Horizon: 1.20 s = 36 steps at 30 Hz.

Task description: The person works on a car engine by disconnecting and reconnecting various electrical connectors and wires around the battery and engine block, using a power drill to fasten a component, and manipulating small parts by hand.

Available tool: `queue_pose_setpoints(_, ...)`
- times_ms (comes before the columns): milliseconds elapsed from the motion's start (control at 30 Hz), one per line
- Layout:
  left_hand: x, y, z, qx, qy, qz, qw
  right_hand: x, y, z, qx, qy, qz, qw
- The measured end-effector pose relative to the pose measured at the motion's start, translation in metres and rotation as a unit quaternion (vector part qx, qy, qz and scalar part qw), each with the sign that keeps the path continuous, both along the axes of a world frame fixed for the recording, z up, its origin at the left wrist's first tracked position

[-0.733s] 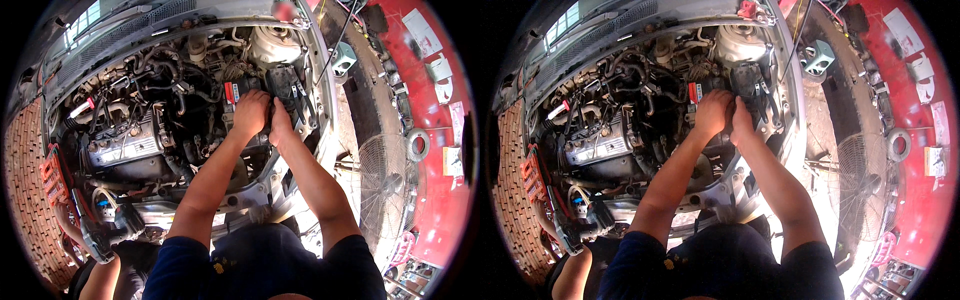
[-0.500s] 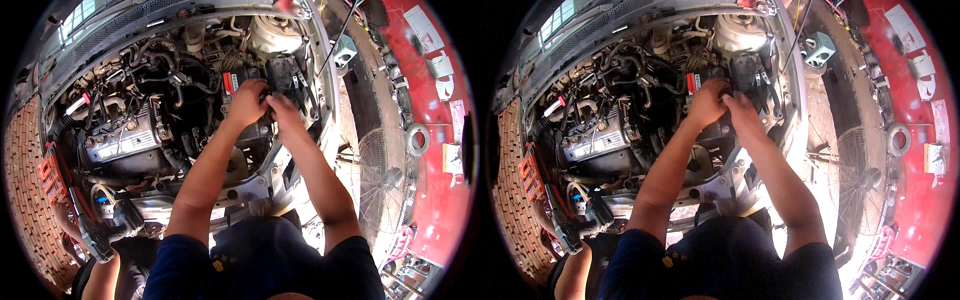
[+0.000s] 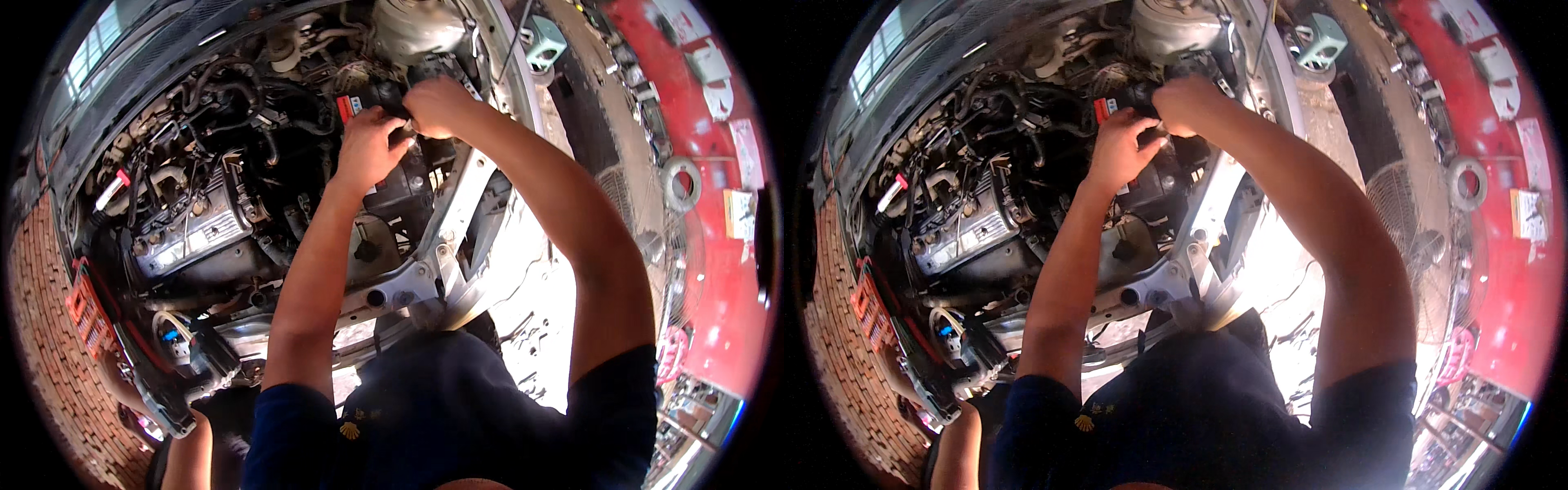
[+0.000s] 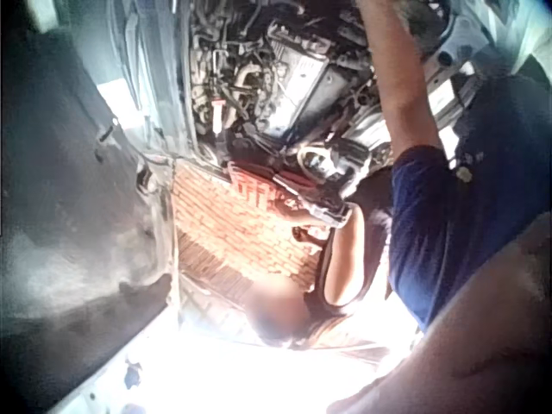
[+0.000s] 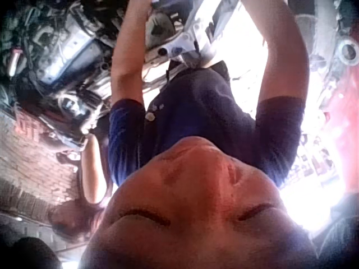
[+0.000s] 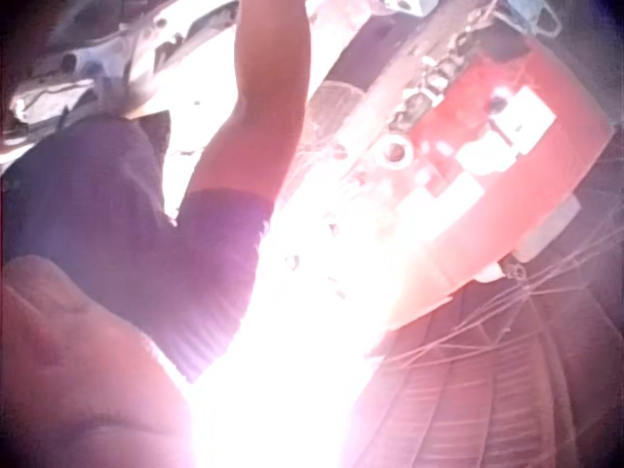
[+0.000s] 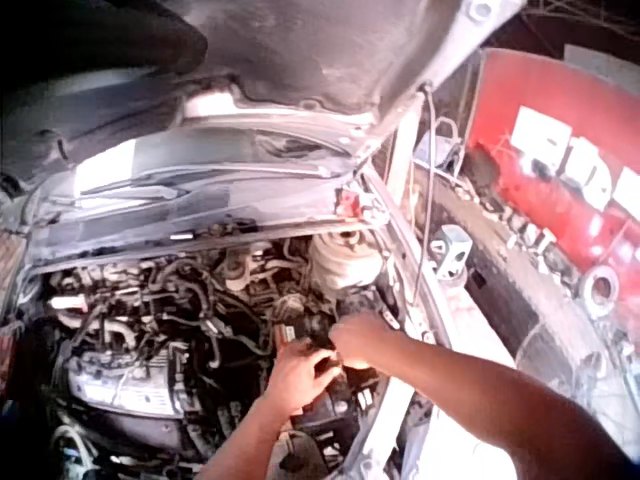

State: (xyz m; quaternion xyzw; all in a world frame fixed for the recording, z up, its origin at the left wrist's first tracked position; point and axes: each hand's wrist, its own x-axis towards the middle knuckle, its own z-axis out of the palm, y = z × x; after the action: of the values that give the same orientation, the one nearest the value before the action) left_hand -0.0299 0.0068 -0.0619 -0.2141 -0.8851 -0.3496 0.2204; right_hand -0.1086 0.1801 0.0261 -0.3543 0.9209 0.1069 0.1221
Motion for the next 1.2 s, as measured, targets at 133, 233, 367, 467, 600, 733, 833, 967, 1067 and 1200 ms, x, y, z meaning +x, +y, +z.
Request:
queue_pose_setpoints(133, 0.005, 0.003, 0.009, 0.001, -0.055, -0.012, 0.998, 0.0, -0.01, 0.008, 0.015, -0.02, -0.027, 0.999)
queue_pose_setpoints(233, 0.001, -0.002, 0.004, -0.014, 0.023, -0.002, 1.0, 0.006, -0.021, 0.014, -0.016, 0.006, 0.022, 1.0)
queue_pose_setpoints(367, -0.003, 0.009, -0.002, -0.038, 0.02, -0.034, 0.998, 0.005, -0.01, 0.012, -0.021, -0.009, 0.033, 0.999)
queue_pose_setpoints(467, -0.012, 0.006, -0.004, -0.073, 0.051, -0.03, 0.996, -0.005, -0.013, 0.0, -0.034, 0.03, 0.052, 0.998)
queue_pose_setpoints(600, -0.01, 0.002, 0.0, -0.091, 0.025, -0.031, 0.995, -0.01, -0.027, 0.002, 0.049, 0.024, 0.034, 0.998)
queue_pose_setpoints(733, -0.012, 0.009, 0.004, -0.045, 0.018, -0.061, 0.997, -0.018, -0.029, -0.011, 0.139, 0.046, 0.091, 0.985)
queue_pose_setpoints(833, -0.011, 0.004, 0.005, -0.04, 0.019, -0.065, 0.997, -0.006, -0.023, 0.008, 0.05, 0.038, 0.108, 0.992)
queue_pose_setpoints(967, -0.009, 0.012, 0.01, -0.024, 0.017, -0.06, 0.998, -0.012, -0.027, 0.004, 0.087, 0.035, 0.099, 0.991)
queue_pose_setpoints(1067, -0.008, 0.01, 0.008, -0.037, 0.01, -0.053, 0.998, -0.013, -0.028, 0.0, 0.078, 0.048, 0.09, 0.992)
queue_pose_setpoints(1200, -0.007, 0.011, 0.01, -0.057, 0.002, -0.041, 0.998, -0.012, -0.033, 0.001, 0.114, 0.047, 0.093, 0.988)
